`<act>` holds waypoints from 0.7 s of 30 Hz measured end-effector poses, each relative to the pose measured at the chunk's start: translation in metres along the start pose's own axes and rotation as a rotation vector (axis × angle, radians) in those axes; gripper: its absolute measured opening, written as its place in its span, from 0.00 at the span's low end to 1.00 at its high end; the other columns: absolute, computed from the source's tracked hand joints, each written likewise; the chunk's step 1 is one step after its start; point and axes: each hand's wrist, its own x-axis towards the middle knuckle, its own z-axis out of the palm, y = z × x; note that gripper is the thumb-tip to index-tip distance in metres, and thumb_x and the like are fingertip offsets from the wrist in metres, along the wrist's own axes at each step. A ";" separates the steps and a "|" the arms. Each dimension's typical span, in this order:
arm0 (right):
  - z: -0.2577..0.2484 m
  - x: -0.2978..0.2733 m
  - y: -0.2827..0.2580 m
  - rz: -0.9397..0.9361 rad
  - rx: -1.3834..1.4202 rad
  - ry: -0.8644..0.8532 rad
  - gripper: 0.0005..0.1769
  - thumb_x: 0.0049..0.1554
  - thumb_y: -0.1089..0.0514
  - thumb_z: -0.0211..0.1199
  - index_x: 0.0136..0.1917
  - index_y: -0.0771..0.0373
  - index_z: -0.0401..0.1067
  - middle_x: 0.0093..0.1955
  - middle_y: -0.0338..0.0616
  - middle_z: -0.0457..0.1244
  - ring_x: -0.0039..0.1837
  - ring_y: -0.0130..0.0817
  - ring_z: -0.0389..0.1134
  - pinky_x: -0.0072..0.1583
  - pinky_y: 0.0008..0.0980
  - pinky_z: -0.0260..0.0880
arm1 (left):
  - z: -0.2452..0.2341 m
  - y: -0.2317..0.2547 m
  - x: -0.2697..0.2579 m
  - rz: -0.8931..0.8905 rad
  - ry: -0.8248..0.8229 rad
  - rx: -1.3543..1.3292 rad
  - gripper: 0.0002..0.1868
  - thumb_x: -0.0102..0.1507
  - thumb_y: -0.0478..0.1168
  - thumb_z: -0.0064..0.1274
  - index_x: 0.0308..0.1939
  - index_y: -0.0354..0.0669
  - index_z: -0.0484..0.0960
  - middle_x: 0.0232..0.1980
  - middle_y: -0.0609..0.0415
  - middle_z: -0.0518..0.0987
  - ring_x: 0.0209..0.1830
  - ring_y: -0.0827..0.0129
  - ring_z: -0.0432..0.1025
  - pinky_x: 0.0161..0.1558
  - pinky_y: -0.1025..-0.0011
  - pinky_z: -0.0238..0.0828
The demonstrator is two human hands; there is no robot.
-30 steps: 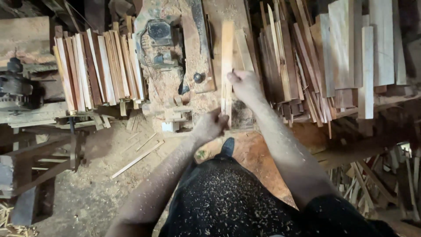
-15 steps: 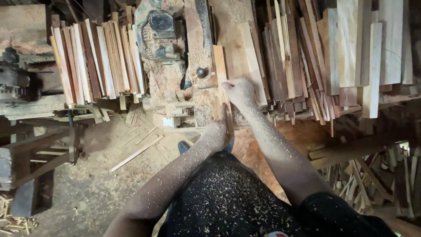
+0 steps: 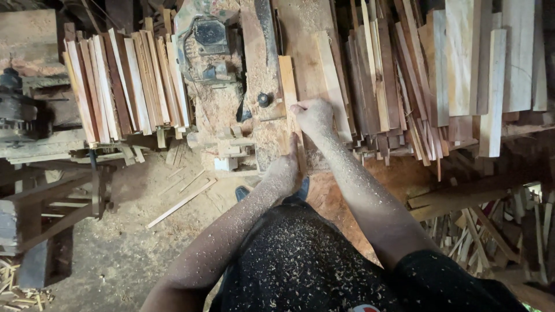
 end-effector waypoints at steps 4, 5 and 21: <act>0.008 0.013 0.008 0.011 -0.003 0.001 0.16 0.51 0.41 0.70 0.50 0.45 0.84 0.42 0.41 0.73 0.53 0.47 0.75 0.52 0.43 0.76 | 0.004 -0.009 0.018 0.024 -0.002 0.019 0.58 0.62 0.39 0.54 0.80 0.38 0.24 0.52 0.31 0.82 0.57 0.42 0.78 0.58 0.50 0.76; 0.010 0.016 0.007 0.025 -0.025 0.006 0.15 0.51 0.40 0.70 0.49 0.44 0.84 0.42 0.40 0.73 0.53 0.47 0.75 0.53 0.43 0.76 | -0.003 -0.006 0.013 0.030 -0.001 0.011 0.58 0.62 0.39 0.55 0.80 0.38 0.25 0.52 0.30 0.82 0.57 0.41 0.77 0.58 0.49 0.76; -0.027 0.002 -0.032 0.028 -0.135 -0.089 0.15 0.52 0.42 0.67 0.51 0.42 0.83 0.47 0.42 0.74 0.55 0.51 0.74 0.56 0.43 0.75 | 0.001 -0.040 0.087 0.087 0.163 0.084 0.47 0.53 0.44 0.59 0.74 0.44 0.56 0.40 0.42 0.84 0.44 0.44 0.82 0.43 0.51 0.83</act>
